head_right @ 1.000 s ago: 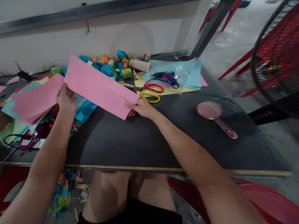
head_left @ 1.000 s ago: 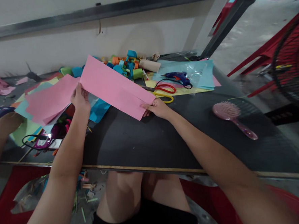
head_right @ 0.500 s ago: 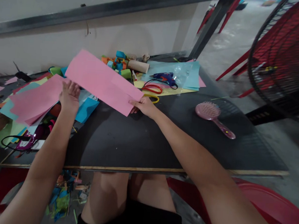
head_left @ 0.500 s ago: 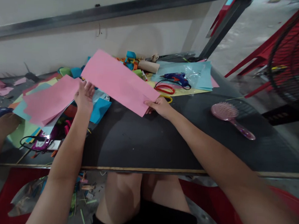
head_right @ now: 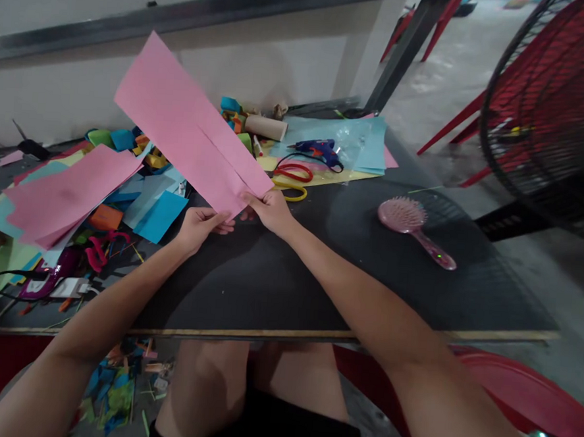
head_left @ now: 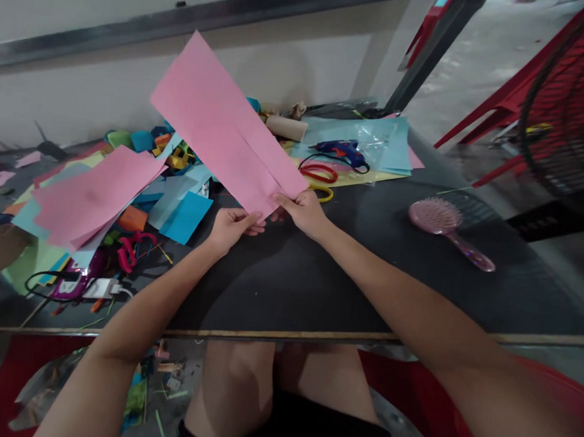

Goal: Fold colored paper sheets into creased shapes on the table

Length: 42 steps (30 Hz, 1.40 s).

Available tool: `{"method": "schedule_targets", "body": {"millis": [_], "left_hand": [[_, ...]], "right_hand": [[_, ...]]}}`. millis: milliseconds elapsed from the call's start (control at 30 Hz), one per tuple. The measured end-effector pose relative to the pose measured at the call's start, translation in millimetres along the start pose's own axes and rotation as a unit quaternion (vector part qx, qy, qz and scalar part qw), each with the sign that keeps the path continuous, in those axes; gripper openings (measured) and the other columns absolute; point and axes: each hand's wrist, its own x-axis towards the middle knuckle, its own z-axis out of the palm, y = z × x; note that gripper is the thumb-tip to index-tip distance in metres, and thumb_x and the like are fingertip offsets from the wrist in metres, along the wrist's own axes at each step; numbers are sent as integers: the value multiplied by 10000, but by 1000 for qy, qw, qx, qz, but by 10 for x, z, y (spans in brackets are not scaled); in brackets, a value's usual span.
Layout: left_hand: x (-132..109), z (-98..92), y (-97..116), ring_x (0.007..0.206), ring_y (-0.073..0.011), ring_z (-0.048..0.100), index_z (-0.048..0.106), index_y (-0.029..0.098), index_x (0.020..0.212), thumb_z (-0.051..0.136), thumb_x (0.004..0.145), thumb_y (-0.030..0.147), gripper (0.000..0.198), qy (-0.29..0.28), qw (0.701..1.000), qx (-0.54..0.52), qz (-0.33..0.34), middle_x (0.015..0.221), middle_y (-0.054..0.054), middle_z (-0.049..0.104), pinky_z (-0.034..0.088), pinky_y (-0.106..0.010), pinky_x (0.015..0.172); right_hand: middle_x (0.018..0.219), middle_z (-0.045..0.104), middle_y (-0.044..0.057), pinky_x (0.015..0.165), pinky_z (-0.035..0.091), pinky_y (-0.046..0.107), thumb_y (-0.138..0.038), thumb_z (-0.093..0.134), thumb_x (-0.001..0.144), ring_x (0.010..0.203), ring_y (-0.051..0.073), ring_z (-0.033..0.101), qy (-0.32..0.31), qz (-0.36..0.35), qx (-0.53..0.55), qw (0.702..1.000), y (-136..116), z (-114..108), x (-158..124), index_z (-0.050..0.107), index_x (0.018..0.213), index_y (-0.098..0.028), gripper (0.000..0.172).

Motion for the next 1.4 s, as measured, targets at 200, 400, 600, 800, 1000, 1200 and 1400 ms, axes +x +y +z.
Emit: {"method": "schedule_targets", "body": {"millis": [200, 400, 600, 800, 1000, 1200, 1400], "left_hand": [[97, -130, 41, 729, -195, 744, 739, 108, 775, 821, 697, 412, 325, -56, 996, -18, -67, 859, -135, 772, 619, -338, 749], [142, -154, 3, 672, -168, 723, 744, 137, 744, 859, 628, 456, 358, -5, 998, -57, -11, 728, -81, 750, 608, -282, 678], [170, -136, -9, 554, -134, 660, 716, 141, 656, 884, 571, 480, 387, 46, 997, -54, 31, 620, -51, 706, 594, -287, 631], [118, -178, 33, 544, -145, 659, 703, 143, 619, 867, 565, 515, 410, 36, 997, -57, 36, 610, -59, 699, 594, -307, 626], [153, -205, 64, 565, -174, 673, 682, 141, 610, 849, 569, 502, 399, 28, 994, -102, -25, 601, -66, 690, 613, -357, 645], [229, -254, 42, 508, -129, 625, 617, 162, 556, 809, 620, 351, 277, 116, 987, -115, 6, 555, -16, 645, 586, -293, 599], [331, -427, 76, 552, -139, 650, 646, 156, 629, 769, 724, 398, 287, 180, 974, -133, 46, 571, -19, 641, 580, -295, 635]], "right_hand": [[521, 661, 65, 436, 499, 249, -707, 738, 650, 453, 158, 621, 1, 3, 2, 1000, 2, -13, 16, 676, 646, -140, 571], [551, 673, 79, 468, 525, 281, -708, 695, 708, 474, 170, 627, -1, -12, -45, 999, 2, -69, 10, 689, 646, -153, 558], [558, 662, 77, 493, 525, 290, -692, 690, 720, 486, 165, 621, -2, -7, -26, 1000, -25, -31, 5, 678, 670, -143, 551], [555, 648, 61, 505, 531, 320, -694, 697, 713, 490, 171, 604, -17, 19, -3, 1000, -15, 8, 3, 656, 668, -177, 520], [546, 649, 62, 480, 521, 308, -662, 730, 698, 486, 179, 620, -26, 13, 6, 1000, 19, -1, -12, 655, 692, -158, 509], [515, 652, 68, 450, 515, 271, -709, 722, 669, 450, 153, 607, -56, 40, 12, 998, 49, 31, -31, 645, 666, -151, 563], [523, 657, 71, 450, 520, 277, -702, 714, 683, 459, 153, 611, -63, 48, 6, 997, 70, 28, -23, 646, 632, -161, 547]]}}
